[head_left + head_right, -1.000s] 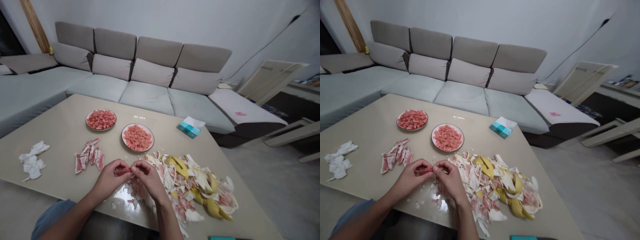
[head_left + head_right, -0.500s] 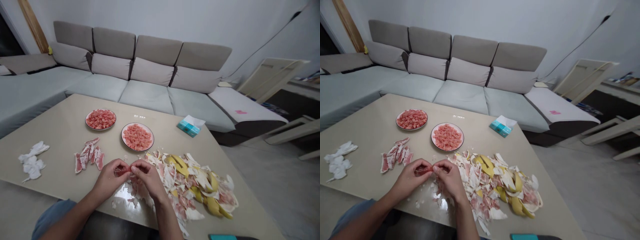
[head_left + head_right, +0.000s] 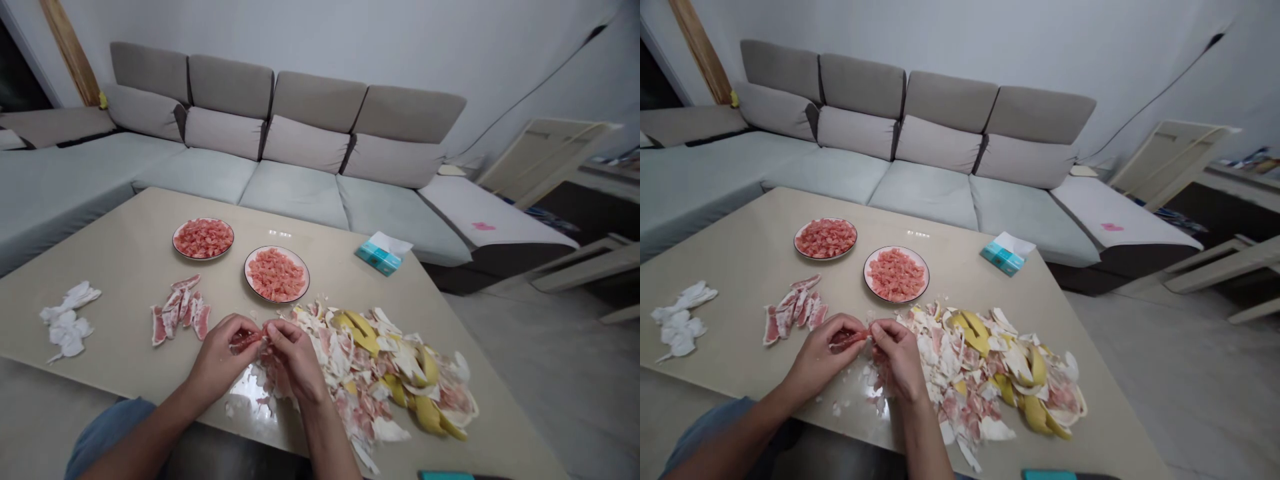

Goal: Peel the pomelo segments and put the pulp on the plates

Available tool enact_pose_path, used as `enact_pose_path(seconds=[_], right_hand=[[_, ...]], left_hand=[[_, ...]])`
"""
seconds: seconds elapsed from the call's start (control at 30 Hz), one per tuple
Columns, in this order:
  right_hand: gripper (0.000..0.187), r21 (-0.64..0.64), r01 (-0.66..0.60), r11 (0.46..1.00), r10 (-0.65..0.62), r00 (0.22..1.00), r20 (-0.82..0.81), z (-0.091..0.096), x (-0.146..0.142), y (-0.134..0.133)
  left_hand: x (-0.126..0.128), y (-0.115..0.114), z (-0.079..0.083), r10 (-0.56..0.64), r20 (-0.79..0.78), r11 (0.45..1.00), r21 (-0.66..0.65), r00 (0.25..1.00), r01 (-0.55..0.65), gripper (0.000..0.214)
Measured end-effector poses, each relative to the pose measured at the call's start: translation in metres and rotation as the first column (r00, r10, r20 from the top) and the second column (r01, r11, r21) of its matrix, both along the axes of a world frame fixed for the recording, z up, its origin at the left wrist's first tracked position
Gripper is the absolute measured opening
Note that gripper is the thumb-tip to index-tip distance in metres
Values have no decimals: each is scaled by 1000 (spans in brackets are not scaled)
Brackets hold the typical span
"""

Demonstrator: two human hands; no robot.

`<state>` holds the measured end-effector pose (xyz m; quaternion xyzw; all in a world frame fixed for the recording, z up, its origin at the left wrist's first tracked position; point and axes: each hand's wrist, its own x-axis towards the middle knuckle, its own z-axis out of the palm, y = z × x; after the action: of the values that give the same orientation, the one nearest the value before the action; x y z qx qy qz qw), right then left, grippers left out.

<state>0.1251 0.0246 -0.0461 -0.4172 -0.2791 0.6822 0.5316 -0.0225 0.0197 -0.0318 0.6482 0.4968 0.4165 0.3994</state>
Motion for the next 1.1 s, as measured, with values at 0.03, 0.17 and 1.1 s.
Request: enact_pose_path(seconds=[0.03, 0.17, 1.1], right_hand=[[26, -6, 0, 1000, 0, 1000, -12, -1, -1, 0], [28, -26, 7, 1000, -9, 997, -83, -3, -1, 2], [28, 8, -9, 1000, 9, 1000, -12, 15, 9, 0]], left_hand=[[0, 0, 0, 2, 2, 1000, 8, 1000, -2, 7], [-2, -1, 0, 12, 44, 1000, -5, 999, -12, 7], [0, 1, 3, -60, 262, 923, -352, 963, 153, 28]])
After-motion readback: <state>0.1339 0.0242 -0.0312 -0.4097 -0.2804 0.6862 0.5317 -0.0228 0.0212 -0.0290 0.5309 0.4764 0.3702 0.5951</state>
